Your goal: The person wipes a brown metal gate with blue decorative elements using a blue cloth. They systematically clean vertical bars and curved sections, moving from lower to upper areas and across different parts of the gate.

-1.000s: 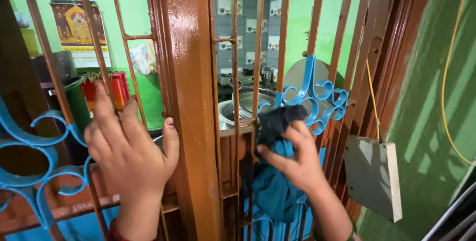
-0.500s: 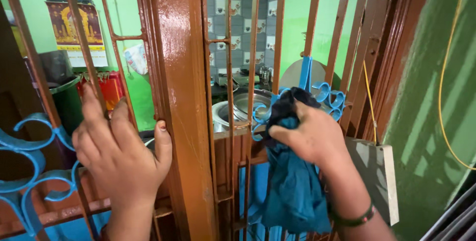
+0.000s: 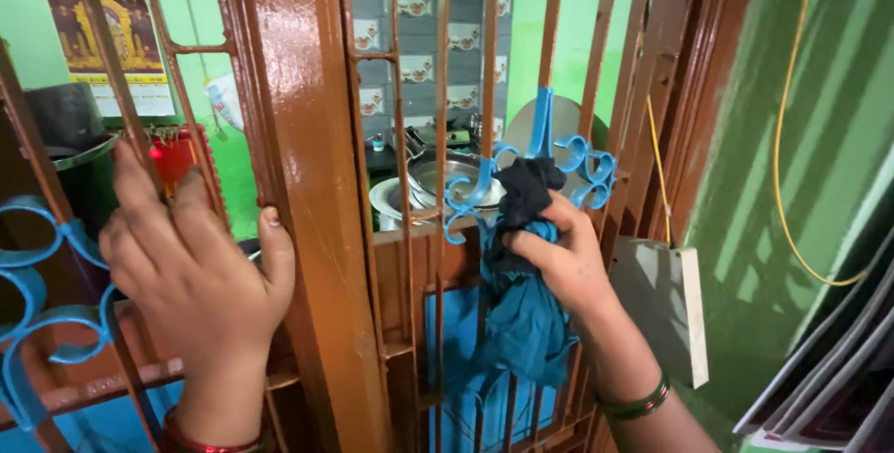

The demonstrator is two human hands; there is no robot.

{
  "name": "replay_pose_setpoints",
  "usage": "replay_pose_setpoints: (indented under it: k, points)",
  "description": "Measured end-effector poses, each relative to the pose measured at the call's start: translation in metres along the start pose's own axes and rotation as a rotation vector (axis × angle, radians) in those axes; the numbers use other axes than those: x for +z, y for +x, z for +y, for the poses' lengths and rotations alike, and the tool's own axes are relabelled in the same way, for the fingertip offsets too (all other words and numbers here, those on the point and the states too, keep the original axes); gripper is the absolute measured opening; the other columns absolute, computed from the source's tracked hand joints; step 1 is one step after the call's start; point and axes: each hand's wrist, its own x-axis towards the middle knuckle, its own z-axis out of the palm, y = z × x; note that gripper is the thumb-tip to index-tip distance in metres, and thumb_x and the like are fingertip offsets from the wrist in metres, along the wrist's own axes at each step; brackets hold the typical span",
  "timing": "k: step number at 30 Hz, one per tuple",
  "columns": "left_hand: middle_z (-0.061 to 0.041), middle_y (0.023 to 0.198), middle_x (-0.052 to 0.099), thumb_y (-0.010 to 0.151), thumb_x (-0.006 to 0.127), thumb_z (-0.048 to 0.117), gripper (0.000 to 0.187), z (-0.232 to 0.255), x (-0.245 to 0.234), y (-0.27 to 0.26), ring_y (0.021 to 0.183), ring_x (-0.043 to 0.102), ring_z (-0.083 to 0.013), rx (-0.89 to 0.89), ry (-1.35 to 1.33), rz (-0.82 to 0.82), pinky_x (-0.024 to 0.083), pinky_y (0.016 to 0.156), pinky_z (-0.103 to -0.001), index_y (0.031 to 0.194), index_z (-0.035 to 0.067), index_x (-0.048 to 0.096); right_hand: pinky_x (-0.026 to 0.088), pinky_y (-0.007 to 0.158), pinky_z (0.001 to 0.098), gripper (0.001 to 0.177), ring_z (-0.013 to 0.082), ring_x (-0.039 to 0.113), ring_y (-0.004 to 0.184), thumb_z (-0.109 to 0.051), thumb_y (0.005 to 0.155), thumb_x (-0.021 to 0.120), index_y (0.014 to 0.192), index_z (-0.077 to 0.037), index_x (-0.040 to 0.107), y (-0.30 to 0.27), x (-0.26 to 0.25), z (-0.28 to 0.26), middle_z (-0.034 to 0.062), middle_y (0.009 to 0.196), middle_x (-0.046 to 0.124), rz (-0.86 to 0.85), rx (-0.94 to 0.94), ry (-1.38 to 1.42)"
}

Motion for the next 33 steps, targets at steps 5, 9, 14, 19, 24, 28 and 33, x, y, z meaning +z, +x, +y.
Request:
replay_pose_setpoints:
  k: [5,9,14,19,24,28,33]
  points:
    - [-0.029,0.163,0.036,0.109,0.051,0.037,0.051,-0.005,0.001,-0.001,0.133,0.046,-0.0432,0.023,-0.017,-0.005,0.034,0.117,-0.05,0.138,-0.005,0.054,0.056,0.076,0.0292,0.027,0.0135,0.068,0.081,-0.006,0.077,0.069,0.104,0.0,0.072,-0.005,-0.019,0.01,0.0041,0.092,0.074,0.308,0.278,0.013]
    - [-0.029,0.163,0.036,0.11,0.052,0.037,0.048,-0.006,0.001,-0.003,0.134,0.045,-0.0436,0.036,-0.032,-0.002,0.035,0.118,-0.05,0.134,-0.005,0.053,0.054,0.076,0.028,0.032,0.0123,0.067,0.083,-0.008,0.075,0.069,0.107,-0.001,0.071,0.024,-0.056,0.0,0.004,0.095,0.074,0.294,0.246,-0.169]
    - [-0.03,0.162,0.037,0.108,0.051,0.037,0.051,-0.003,0.002,-0.003,0.133,0.045,-0.0448,0.016,-0.024,0.01,0.035,0.117,-0.051,0.136,-0.006,0.054,0.055,0.084,0.0377,0.043,0.0273,0.071,0.095,-0.021,0.074,0.074,0.112,-0.001,0.072,0.031,-0.065,-0.016,0.0153,0.104,0.076,0.1,0.056,-0.675]
    - [-0.03,0.163,0.036,0.111,0.05,0.036,0.051,0.002,0.002,-0.001,0.138,0.042,-0.0467,-0.006,-0.017,-0.001,0.032,0.122,-0.053,0.137,-0.007,0.055,0.053,0.081,0.0498,0.069,0.0439,0.067,0.098,-0.04,0.068,0.08,0.125,-0.004,0.069,0.02,-0.037,-0.018,0.0236,0.108,0.072,0.207,0.082,-1.1]
    - [-0.033,0.165,0.033,0.111,0.042,0.04,0.058,0.012,-0.003,-0.005,0.151,0.036,-0.0461,-0.125,-0.126,-0.078,0.023,0.124,-0.06,0.139,-0.009,0.055,0.054,0.086,0.0496,0.062,0.0411,0.069,0.1,-0.043,0.07,0.078,0.124,-0.014,0.072,0.045,-0.036,-0.032,0.0215,0.103,0.073,0.077,0.333,-1.132]
    - [-0.032,0.169,0.026,0.111,0.036,0.046,0.07,0.023,0.001,-0.021,0.158,0.025,-0.0457,-0.223,-0.183,-0.133,0.014,0.126,-0.062,0.153,-0.009,0.045,0.053,0.088,0.0494,0.054,0.0407,0.069,0.1,-0.043,0.071,0.078,0.118,-0.017,0.076,0.06,-0.044,-0.045,0.0195,0.099,0.074,-0.057,0.496,-1.11]
    - [-0.034,0.169,0.017,0.1,0.055,0.054,0.093,0.047,-0.001,-0.051,0.158,0.014,-0.051,-0.252,-0.205,-0.173,0.008,0.125,-0.067,0.159,-0.011,0.026,0.053,0.085,0.0498,0.066,0.0424,0.066,0.101,-0.037,0.071,0.078,0.129,-0.009,0.067,0.033,-0.037,-0.027,0.0223,0.108,0.071,0.065,0.163,-1.041]
